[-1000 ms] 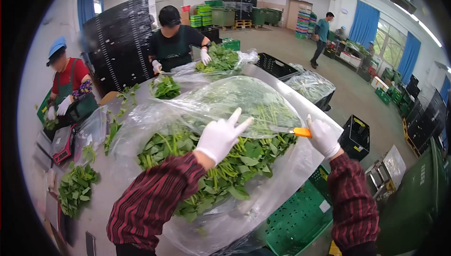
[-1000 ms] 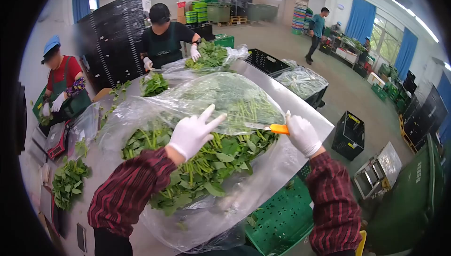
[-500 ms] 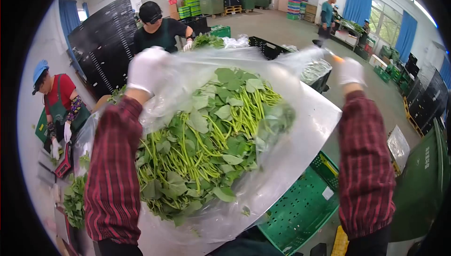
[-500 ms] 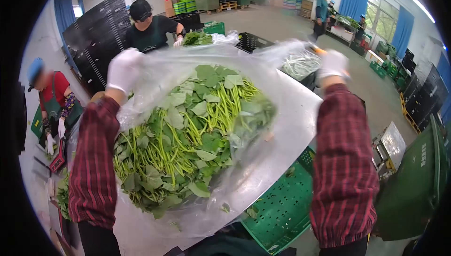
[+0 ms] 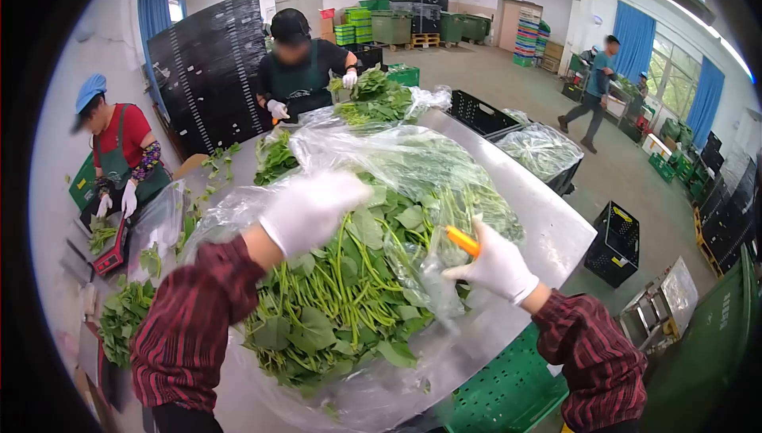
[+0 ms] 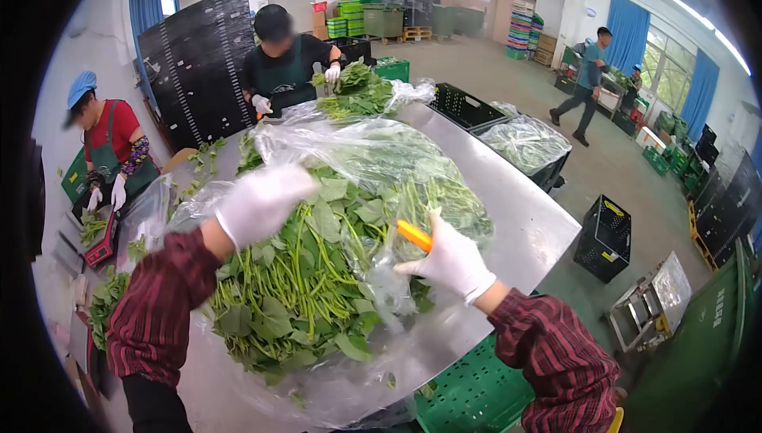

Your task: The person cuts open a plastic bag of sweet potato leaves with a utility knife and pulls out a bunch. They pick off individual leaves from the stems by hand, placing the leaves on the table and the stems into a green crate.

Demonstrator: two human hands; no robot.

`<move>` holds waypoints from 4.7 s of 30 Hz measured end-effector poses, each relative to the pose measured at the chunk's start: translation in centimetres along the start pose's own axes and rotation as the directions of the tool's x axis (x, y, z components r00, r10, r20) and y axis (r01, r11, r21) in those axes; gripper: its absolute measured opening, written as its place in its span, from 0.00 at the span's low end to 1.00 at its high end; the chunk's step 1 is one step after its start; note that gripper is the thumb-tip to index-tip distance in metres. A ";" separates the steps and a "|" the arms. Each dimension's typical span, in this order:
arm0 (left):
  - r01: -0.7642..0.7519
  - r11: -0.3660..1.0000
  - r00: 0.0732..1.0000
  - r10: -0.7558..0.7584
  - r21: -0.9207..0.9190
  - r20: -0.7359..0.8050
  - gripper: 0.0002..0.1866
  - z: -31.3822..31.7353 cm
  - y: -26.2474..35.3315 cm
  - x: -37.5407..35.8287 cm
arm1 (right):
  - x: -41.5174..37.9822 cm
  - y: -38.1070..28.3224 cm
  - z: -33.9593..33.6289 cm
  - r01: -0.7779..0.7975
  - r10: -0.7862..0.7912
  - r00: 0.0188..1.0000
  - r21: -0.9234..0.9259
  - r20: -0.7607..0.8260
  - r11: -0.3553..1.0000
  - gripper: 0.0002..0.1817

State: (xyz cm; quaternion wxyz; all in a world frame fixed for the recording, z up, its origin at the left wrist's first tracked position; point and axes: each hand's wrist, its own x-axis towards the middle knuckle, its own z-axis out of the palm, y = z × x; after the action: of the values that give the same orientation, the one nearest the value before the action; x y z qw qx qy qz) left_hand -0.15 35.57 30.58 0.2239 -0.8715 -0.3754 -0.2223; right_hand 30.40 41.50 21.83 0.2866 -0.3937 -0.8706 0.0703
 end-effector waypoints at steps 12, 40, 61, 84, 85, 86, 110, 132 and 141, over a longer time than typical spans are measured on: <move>0.574 0.800 0.803 -0.591 0.176 0.069 0.26 1.1 -16.8 -11.0 | 4.4 19.3 -6.1 -0.210 -0.087 0.897 -0.591 -0.433 0.778 0.05; 0.883 0.434 0.414 -0.900 -0.180 -0.137 0.24 -4.8 13.8 -33.6 | -18.5 5.4 0.5 -0.160 0.177 0.976 -0.139 0.125 0.977 0.11; 0.234 -0.584 0.385 -0.679 -0.778 0.625 0.24 1.3 38.4 -24.6 | -27.3 -20.9 6.6 -0.237 0.142 0.953 0.363 0.267 0.901 0.12; 0.896 -0.085 0.068 -0.944 0.437 -0.324 0.25 -8.9 19.7 -50.3 | -31.3 -16.0 10.6 -0.360 0.315 0.837 0.016 0.448 0.933 0.17; 0.941 0.008 0.090 -0.969 0.338 -0.229 0.24 -7.8 17.5 -49.0 | -31.3 -16.3 10.5 -0.353 0.298 0.846 0.044 0.442 0.935 0.16; 0.958 0.119 0.179 -0.959 0.262 -0.219 0.24 -5.1 15.2 -48.7 | -31.2 -16.3 10.7 -0.343 0.279 0.856 0.074 0.436 0.936 0.14; 0.375 0.022 0.607 -0.762 -0.927 0.227 0.15 1.6 36.0 -22.6 | -26.8 -19.3 8.7 0.113 -0.167 0.980 0.393 0.105 0.913 0.19; 0.040 -0.215 -0.033 -0.976 -0.976 0.214 0.32 11.8 18.3 -21.3 | -27.7 -7.0 11.6 -0.637 0.641 0.764 0.234 0.070 0.734 0.29; 0.112 -0.202 0.122 -0.969 -0.973 0.215 0.36 18.8 17.4 -12.5 | -26.8 -5.2 9.5 -0.667 0.685 0.728 0.248 0.019 0.702 0.23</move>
State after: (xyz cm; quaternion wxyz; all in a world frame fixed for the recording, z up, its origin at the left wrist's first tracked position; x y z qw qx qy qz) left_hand 9.37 28.36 4.73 -0.3487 -0.2733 -0.4482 -0.7764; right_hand 35.82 19.46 3.89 0.3180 -0.6505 -0.6391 0.2593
